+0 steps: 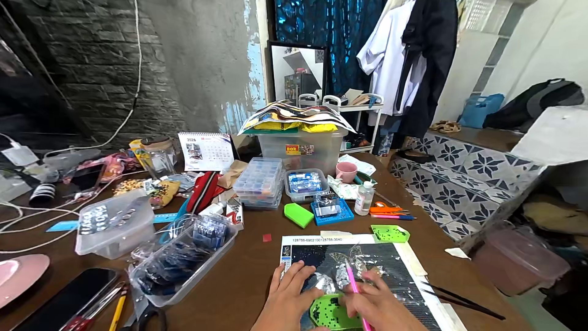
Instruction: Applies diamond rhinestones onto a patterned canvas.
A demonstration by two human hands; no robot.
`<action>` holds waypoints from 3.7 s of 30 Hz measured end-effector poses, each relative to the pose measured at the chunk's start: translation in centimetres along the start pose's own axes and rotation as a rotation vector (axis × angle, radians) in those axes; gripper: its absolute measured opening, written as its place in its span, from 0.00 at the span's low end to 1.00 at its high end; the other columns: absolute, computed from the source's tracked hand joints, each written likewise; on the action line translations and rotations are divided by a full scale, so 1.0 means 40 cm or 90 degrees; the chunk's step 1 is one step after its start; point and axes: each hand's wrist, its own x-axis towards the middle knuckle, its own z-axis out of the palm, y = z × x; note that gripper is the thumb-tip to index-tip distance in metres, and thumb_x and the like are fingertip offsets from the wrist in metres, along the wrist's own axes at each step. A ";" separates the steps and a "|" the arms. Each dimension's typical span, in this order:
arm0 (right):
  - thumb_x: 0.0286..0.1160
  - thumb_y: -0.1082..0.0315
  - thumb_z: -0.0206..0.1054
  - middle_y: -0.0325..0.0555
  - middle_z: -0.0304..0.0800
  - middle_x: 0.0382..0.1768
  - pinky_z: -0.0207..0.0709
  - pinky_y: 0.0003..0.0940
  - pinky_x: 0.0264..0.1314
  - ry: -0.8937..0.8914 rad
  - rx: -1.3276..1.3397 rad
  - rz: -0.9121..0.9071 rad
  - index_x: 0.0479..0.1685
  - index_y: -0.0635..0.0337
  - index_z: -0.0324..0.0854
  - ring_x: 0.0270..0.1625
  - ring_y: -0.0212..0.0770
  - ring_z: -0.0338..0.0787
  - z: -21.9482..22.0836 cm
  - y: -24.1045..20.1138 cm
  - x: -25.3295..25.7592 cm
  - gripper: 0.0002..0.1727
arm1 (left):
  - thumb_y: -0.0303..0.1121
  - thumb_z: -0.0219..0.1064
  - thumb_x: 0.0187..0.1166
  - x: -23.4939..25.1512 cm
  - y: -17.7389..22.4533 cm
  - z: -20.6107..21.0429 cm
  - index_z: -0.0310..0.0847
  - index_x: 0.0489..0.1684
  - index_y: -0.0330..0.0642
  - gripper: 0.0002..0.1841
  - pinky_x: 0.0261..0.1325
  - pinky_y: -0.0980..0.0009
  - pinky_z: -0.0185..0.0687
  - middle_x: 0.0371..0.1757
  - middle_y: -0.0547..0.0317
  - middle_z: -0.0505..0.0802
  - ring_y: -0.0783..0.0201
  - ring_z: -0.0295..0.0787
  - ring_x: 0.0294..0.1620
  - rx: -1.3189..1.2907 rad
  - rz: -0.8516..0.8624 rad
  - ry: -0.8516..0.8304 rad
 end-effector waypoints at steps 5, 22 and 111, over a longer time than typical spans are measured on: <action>0.76 0.81 0.57 0.51 0.97 0.50 0.62 0.63 0.84 0.031 0.108 -0.004 0.43 0.63 0.84 0.67 0.52 0.91 -0.001 0.007 0.007 0.10 | 0.53 0.74 0.72 -0.002 -0.005 0.005 0.91 0.62 0.48 0.25 0.83 0.24 0.43 0.78 0.42 0.83 0.34 0.66 0.87 0.003 0.014 0.018; 0.75 0.71 0.68 0.54 0.96 0.51 0.74 0.53 0.76 0.087 0.079 0.012 0.43 0.63 0.82 0.61 0.50 0.93 -0.028 0.010 0.021 0.05 | 0.50 0.76 0.71 -0.002 -0.009 0.001 0.92 0.59 0.44 0.24 0.81 0.22 0.44 0.75 0.39 0.85 0.32 0.68 0.85 -0.005 0.031 0.035; 0.96 0.55 0.45 0.48 0.78 0.28 0.77 0.17 0.39 0.169 0.333 -0.116 0.40 0.63 0.72 0.32 0.28 0.83 0.078 0.059 0.163 0.21 | 0.59 0.76 0.65 0.006 -0.084 -0.056 0.95 0.49 0.41 0.28 0.84 0.26 0.42 0.79 0.34 0.80 0.31 0.60 0.89 -0.088 0.050 -0.054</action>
